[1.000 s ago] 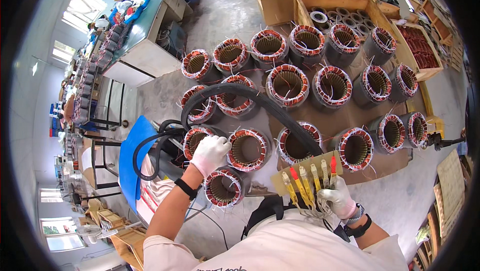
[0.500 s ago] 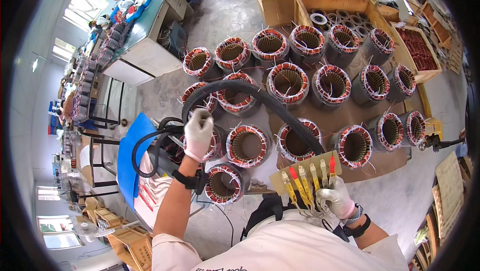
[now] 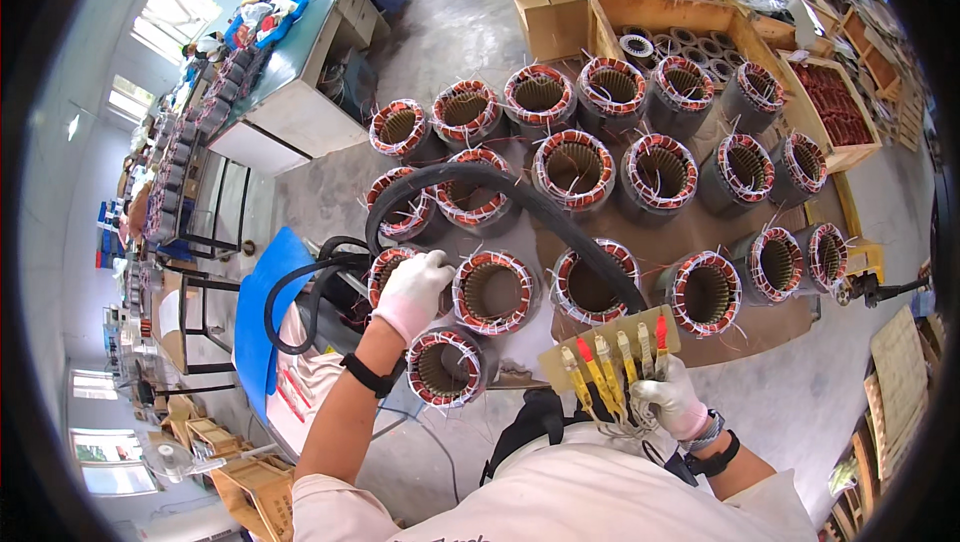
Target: Inspecting and organizing motor stators on a production table.
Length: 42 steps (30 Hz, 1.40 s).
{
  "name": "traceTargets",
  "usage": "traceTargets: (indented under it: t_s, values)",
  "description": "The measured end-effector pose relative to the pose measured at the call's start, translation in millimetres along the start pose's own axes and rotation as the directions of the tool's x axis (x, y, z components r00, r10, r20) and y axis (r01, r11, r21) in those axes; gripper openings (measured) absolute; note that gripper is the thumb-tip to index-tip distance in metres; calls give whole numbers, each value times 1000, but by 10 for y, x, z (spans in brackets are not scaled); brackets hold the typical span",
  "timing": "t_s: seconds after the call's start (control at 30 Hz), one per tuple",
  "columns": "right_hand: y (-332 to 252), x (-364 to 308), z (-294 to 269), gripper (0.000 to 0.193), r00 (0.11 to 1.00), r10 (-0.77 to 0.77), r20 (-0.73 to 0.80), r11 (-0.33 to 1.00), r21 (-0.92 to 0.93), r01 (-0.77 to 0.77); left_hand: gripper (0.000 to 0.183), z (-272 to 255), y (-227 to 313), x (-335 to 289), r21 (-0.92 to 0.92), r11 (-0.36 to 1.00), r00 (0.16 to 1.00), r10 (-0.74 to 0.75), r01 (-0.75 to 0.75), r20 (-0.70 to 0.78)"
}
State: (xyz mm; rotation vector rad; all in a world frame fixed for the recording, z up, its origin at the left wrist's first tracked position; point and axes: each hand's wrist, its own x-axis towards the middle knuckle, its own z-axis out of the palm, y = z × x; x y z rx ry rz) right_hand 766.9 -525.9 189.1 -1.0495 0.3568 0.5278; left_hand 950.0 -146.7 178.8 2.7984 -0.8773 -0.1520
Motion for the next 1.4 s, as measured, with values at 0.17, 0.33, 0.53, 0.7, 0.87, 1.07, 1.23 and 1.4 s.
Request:
traceTargets:
  t_s: [0.17, 0.33, 0.53, 0.7, 0.87, 1.07, 1.23, 1.4]
  values:
    - [-37, -14, 15, 56, 1000, 23, 17, 1000, 5, -24, 16, 66, -114, -30, 141, 990, 983, -24, -2, 183]
    - [-51, -15, 11, 57, 999, 9, 32, 1000, -19, -9, 11, 106, -187, -9, -49, 999, 999, 2, -4, -43]
    - [-49, 5, -45, 57, 999, 38, 27, 999, 9, -38, 18, -152, -194, -19, -814, 493, 778, -622, 307, -84]
    - [-131, -35, -93, 55, 998, 68, 13, 998, 4, -68, 18, -648, 407, -180, -883, 461, 447, -810, 86, -380]
    - [-123, -7, -79, 53, 998, 19, 60, 999, 27, -21, 32, -5, 544, -695, -348, 796, 868, -473, 495, 150]
    - [-208, -38, -164, 52, 997, -14, 76, 999, -42, 18, 46, 483, 651, -545, -210, 848, 872, -454, 486, 184]
    - [-254, -68, -160, 52, 997, -55, 50, 998, 19, 54, 34, 423, 795, -311, -103, 872, 844, -424, 478, 328]
    - [-111, -21, -265, 57, 998, -30, 57, 1000, 0, 30, 31, 411, 810, -142, -63, 904, 840, -366, 423, 401]
